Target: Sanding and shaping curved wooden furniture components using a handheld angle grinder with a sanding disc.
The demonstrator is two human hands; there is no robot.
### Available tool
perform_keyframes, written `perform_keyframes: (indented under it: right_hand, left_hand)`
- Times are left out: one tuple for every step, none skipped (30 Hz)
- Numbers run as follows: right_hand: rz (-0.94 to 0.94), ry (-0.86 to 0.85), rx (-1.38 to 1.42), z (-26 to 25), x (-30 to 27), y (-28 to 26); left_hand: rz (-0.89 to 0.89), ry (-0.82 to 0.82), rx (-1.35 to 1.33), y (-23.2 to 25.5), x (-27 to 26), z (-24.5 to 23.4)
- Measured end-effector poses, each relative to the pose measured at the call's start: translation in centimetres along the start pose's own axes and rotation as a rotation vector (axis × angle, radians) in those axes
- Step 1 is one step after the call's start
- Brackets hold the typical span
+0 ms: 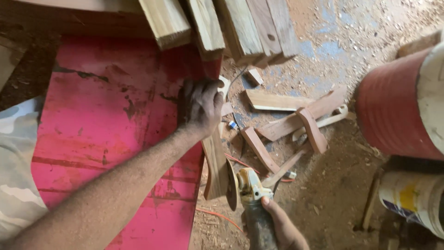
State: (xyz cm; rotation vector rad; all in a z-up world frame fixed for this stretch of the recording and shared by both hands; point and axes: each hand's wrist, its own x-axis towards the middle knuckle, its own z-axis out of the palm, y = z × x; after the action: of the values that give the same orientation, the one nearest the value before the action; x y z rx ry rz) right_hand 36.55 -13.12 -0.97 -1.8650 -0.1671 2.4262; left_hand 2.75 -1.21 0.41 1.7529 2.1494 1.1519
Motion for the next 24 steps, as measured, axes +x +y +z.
perform_keyframes:
  right_hand:
    - [-0.024,0.045,0.020,0.3,-0.5,0.9]
    - [-0.026,0.051,0.029,0.2,-0.7,1.7]
    - [-0.025,0.044,0.034,0.2,-0.7,2.5]
    - [-0.025,0.038,0.038,0.1,-0.8,3.3]
    - [-0.026,0.040,0.047,-0.1,-0.6,4.3]
    - [-0.048,-0.044,0.108,-0.3,-0.5,5.3]
    - [-0.072,-0.128,0.168,-0.4,-0.3,6.3]
    - [-0.076,-0.125,0.178,0.3,-0.7,6.9]
    - [-0.079,-0.066,0.241,1.0,-1.1,7.5]
    - [-0.082,-0.008,0.304,1.6,-1.5,8.0]
    - [-0.087,-0.005,0.314,1.8,-1.5,9.0]
    - [-0.092,-0.008,0.387,2.1,-1.4,9.9]
    - [-0.098,-0.012,0.460,2.3,-1.4,10.9]
    - [-0.104,-0.008,0.470,2.5,-1.5,11.3]
    - [-0.109,-0.029,0.468,2.7,-1.6,11.8]
    - [-0.115,-0.049,0.466,2.9,-1.7,12.2]
    - [-0.121,-0.048,0.474,2.3,-1.3,12.6]
    - [-0.091,-0.077,0.447,1.8,-0.9,13.0]
    - [-0.061,-0.103,0.422,1.3,-0.6,13.5]
    - [-0.066,-0.101,0.431,1.6,-0.8,13.5]
    - [-0.070,-0.097,0.452,1.9,-0.9,13.5]
    - [-0.073,-0.094,0.473,2.2,-1.0,13.3]
    - [-0.077,-0.096,0.477,2.6,-1.5,12.9]
    - [-0.100,-0.042,0.466,3.0,-1.8,12.4]
  left_hand:
    - [-0.007,0.009,0.001,0.3,0.1,-0.3]
    - [-0.003,0.002,-0.006,0.4,0.1,-0.3]
    - [-0.015,-0.007,0.007,0.4,0.1,-0.4]
    - [-0.028,-0.016,0.021,0.5,0.2,-0.4]
    - [-0.022,-0.023,0.017,0.2,0.1,-0.3]
    - [0.011,0.009,0.013,0.0,0.0,-0.1]
    - [0.046,0.041,0.008,-0.2,0.0,0.1]
    - [0.053,0.034,0.003,-0.5,0.0,0.3]
    - [0.053,0.031,0.012,-0.8,0.0,0.6]
    - [0.053,0.029,0.022,-1.0,0.0,0.9]
    - [0.061,0.023,0.016,-1.0,-0.1,0.9]
    - [0.085,0.055,0.025,-1.0,-0.1,0.9]
    - [0.109,0.087,0.033,-1.0,-0.1,1.0]
    - [0.117,0.082,0.025,-0.8,0.0,0.9]
    - [0.085,0.058,0.041,-0.6,0.0,0.7]
    - [0.054,0.034,0.058,-0.5,0.0,0.5]
    - [0.062,0.031,0.053,-0.4,0.0,0.4]
    - [0.078,0.057,0.075,-0.3,0.0,0.3]
    - [0.095,0.081,0.095,-0.2,0.1,0.2]
    - [0.103,0.076,0.089,-0.4,0.0,0.3]
    - [0.080,0.056,0.089,-0.5,0.0,0.4]
    - [0.058,0.036,0.090,-0.7,0.1,0.5]
    - [0.064,0.036,0.089,-0.8,0.0,0.6]
    - [0.102,0.052,0.085,-1.0,0.0,0.6]
